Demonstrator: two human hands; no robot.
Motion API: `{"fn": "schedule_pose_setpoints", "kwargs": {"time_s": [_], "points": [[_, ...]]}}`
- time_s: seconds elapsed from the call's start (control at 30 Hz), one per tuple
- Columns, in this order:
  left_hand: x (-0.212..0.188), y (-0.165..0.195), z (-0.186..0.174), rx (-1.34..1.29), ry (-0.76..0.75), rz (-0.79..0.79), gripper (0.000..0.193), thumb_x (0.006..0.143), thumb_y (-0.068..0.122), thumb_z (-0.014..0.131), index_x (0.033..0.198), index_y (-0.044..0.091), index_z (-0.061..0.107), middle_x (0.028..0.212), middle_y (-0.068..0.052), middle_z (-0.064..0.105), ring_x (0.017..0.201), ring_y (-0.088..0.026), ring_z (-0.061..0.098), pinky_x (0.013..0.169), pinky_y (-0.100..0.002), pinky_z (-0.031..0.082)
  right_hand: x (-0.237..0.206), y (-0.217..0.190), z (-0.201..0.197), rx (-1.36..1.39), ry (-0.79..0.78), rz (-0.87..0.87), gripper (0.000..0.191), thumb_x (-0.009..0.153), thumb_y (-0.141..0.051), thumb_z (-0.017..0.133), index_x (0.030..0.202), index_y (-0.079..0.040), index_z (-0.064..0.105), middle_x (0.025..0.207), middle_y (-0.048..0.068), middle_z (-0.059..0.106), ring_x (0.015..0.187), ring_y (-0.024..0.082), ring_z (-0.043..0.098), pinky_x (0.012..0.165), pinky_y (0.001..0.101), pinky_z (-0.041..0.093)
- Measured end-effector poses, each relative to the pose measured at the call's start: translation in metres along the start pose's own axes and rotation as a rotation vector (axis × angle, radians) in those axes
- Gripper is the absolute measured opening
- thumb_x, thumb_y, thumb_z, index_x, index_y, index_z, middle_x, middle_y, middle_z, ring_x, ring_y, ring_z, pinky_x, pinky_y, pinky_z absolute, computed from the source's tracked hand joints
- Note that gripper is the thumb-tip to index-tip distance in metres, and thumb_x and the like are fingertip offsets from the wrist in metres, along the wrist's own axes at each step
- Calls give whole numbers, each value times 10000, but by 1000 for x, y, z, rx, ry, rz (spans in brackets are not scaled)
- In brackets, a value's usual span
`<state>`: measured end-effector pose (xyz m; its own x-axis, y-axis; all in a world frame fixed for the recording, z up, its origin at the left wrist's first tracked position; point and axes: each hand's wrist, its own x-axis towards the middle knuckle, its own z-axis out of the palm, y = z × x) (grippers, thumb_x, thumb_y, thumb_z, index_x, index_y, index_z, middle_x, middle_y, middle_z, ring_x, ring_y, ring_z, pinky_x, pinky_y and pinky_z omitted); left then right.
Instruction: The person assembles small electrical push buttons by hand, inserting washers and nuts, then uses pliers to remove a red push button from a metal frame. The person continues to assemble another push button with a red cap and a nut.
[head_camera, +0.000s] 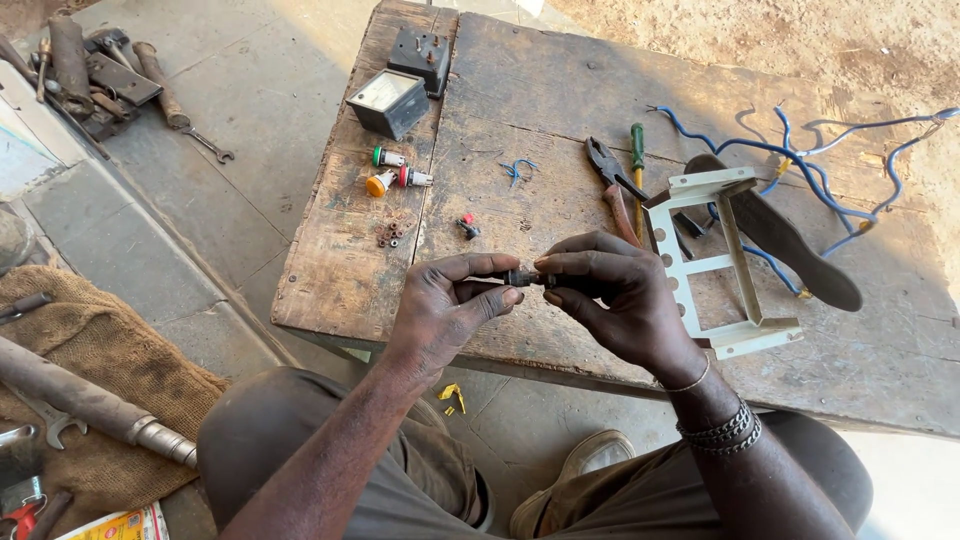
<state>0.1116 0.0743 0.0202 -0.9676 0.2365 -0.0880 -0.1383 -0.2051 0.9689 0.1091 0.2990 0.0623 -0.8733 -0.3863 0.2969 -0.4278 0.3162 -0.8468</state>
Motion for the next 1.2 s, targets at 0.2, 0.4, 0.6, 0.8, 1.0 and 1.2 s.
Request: {"fn": "schedule_pose_setpoints", "kwargs": {"time_s": [0.2, 0.4, 0.6, 0.8, 1.0, 1.2], "points": [[0, -5, 0, -89, -3, -40, 307, 851, 1, 792, 1152, -18, 734, 973, -102, 784, 868, -121, 753, 772, -241, 663, -2, 2, 9, 35, 22, 7, 226, 858, -4, 814, 1073, -32, 751, 1161, 93, 760, 1062, 160, 760, 904, 298, 661], [0, -9, -2, -136, 9, -101, 238, 876, 32, 780, 1100, -37, 741, 910, -122, 784, 771, -145, 765, 659, -256, 653, -2, -5, 15, -129, 32, -182, 222, 848, -8, 823, 1054, -43, 749, 1148, 104, 772, 1055, 181, 773, 893, 305, 664], [-6, -11, 6, 60, 7, 203, 169, 893, 55, 787, 1056, 15, 771, 905, -97, 797, 789, -123, 774, 666, -238, 668, -9, 8, 25, -278, 73, -65, 233, 977, -251, 716, 986, -19, 728, 835, 58, 761, 745, 136, 751, 642, 280, 573], [-11, -2, 13, 510, 6, 723, 196, 846, 68, 860, 1019, 49, 769, 898, -72, 774, 829, -118, 766, 694, -239, 642, -11, 20, 30, 388, -89, 483, 619, 1121, -475, 433, 814, 13, 658, 594, 26, 584, 505, 122, 551, 469, 275, 447], [-12, 12, 5, 463, 78, 632, 187, 861, 71, 846, 1029, 44, 770, 935, -74, 783, 868, -128, 789, 704, -236, 665, -5, -4, 12, 238, -119, -231, 553, 1111, -383, 610, 1366, 10, 317, 1106, 168, 582, 889, 188, 581, 767, 313, 541], [-13, 15, 6, 463, 60, 635, 181, 865, 77, 845, 1026, 41, 768, 946, -76, 783, 862, -131, 790, 693, -233, 656, -5, -11, 17, 466, -31, 126, 663, 1051, -377, 601, 1535, -70, 267, 961, 58, 657, 737, 94, 608, 660, 249, 531]]}}
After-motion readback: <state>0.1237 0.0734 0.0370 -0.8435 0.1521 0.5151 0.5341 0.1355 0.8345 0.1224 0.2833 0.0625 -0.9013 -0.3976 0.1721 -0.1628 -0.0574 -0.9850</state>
